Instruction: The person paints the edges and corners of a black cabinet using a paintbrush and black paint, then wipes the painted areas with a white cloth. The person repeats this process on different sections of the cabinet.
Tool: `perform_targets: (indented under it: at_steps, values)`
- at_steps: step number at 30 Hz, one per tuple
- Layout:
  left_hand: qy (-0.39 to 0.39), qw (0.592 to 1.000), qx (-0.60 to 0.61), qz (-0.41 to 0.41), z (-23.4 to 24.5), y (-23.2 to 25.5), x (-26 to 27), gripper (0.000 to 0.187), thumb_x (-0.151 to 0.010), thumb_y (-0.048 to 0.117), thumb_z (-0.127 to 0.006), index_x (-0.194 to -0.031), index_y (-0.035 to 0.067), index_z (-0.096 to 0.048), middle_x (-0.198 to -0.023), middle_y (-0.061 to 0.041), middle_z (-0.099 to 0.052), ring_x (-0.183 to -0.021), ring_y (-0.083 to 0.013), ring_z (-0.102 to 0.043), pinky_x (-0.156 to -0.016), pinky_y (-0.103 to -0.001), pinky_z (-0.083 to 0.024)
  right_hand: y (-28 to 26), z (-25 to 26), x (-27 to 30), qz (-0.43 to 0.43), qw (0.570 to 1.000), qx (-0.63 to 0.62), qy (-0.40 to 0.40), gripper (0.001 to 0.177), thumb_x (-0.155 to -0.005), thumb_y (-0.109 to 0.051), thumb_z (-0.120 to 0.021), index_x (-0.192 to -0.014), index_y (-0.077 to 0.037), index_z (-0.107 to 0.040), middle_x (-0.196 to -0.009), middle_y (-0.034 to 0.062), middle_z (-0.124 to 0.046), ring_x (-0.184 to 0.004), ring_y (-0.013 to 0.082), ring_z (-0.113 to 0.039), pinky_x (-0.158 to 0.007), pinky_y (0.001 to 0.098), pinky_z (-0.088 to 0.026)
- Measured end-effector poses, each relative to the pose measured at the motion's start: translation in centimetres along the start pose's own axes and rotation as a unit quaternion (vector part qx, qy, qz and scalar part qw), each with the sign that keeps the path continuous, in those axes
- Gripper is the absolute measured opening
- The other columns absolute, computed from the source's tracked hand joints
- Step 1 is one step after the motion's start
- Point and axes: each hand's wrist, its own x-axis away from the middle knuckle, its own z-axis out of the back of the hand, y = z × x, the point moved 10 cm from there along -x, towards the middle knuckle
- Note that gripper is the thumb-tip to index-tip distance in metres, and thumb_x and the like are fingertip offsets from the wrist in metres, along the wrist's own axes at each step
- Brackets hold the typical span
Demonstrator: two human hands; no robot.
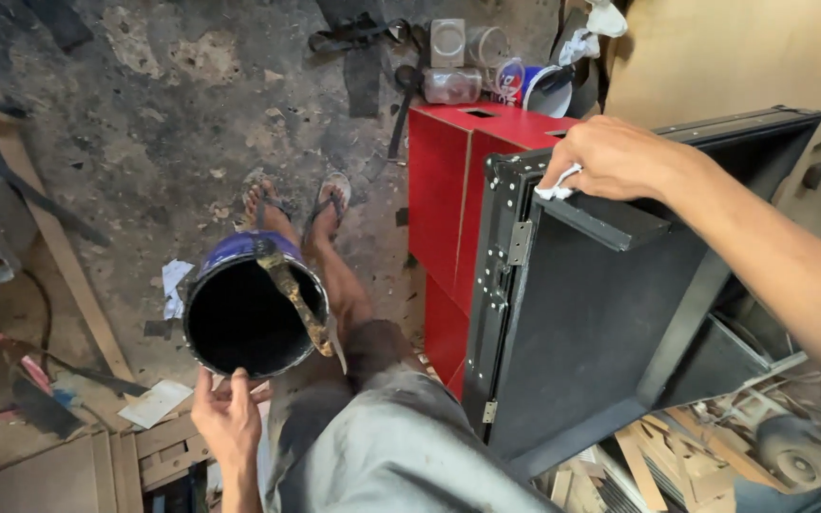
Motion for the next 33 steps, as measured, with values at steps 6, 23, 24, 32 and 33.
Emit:
perform_targets:
  at_steps: [6, 23, 24, 32, 33]
  values:
    - [0.001, 1.0, 0.0, -0.002, -0.4, 1.6, 0.0, 0.031, -0.101, 0.005, -0.05, -0.132, 0.002, -0.057, -0.073, -0.008, -0.063, -0.061, -0.0137, -0.062, -0.065, -0.035, -0.066, 0.3, 0.1, 2.0, 0.011, 0.999, -0.03, 0.005, 0.031, -0.095, -0.009, -0.065, -0.115, -0.026, -0.082, -0.12, -0.004, -0.078, -0.102, 0.0243, -0.074, -0.088, 0.0431, -0.056]
    - [-0.059, 0.997, 0.023, -0.042, -7.6, 1.9, 0.4, 0.034, -0.1, 0.006, -0.053, -0.133, -0.001, -0.056, -0.073, -0.015, -0.06, -0.057, -0.0173, -0.06, -0.057, -0.036, -0.065, 7.3, -1.6, 18.5, 0.055, 0.991, -0.088, 0.09, 0.037, -0.091, -0.02, -0.058, -0.106, -0.039, -0.085, -0.115, -0.0205, -0.086, -0.103, 0.0063, -0.083, -0.089, 0.0348, -0.06]
    - [-0.061, 0.997, 0.019, -0.05, -8.6, 3.4, 0.7, 0.034, -0.1, 0.006, -0.053, -0.133, -0.001, -0.056, -0.073, -0.015, -0.06, -0.057, -0.0173, -0.06, -0.057, -0.036, -0.065, 9.9, -3.7, 19.7, 0.054, 0.989, -0.095, 0.096, 0.037, -0.091, -0.02, -0.058, -0.106, -0.039, -0.085, -0.115, -0.0205, -0.086, -0.103, 0.0063, -0.083, -0.089, 0.0348, -0.06]
    - [-0.018, 0.994, -0.068, -0.087, -18.3, 10.6, -2.1, 0.012, -0.094, 0.006, -0.053, -0.089, 0.012, -0.043, -0.071, -0.01, -0.067, -0.059, -0.0259, -0.075, -0.047, -0.026, -0.051, 26.0, -11.8, 26.8, -0.075, 0.817, -0.375, 0.432, 0.023, -0.109, -0.002, -0.054, -0.126, 0.002, -0.07, -0.122, 0.0166, -0.067, -0.111, 0.0251, -0.062, -0.099, 0.0313, -0.041]
    - [-0.022, 0.993, -0.077, -0.086, -19.4, 10.4, -3.9, 0.012, -0.094, 0.006, -0.053, -0.089, 0.012, -0.043, -0.071, -0.01, -0.067, -0.059, -0.0259, -0.075, -0.047, -0.026, -0.051, 25.9, -11.5, 26.4, -0.08, 0.815, -0.382, 0.428, 0.023, -0.109, -0.002, -0.054, -0.126, 0.002, -0.07, -0.122, 0.0166, -0.067, -0.111, 0.0251, -0.062, -0.099, 0.0313, -0.041]
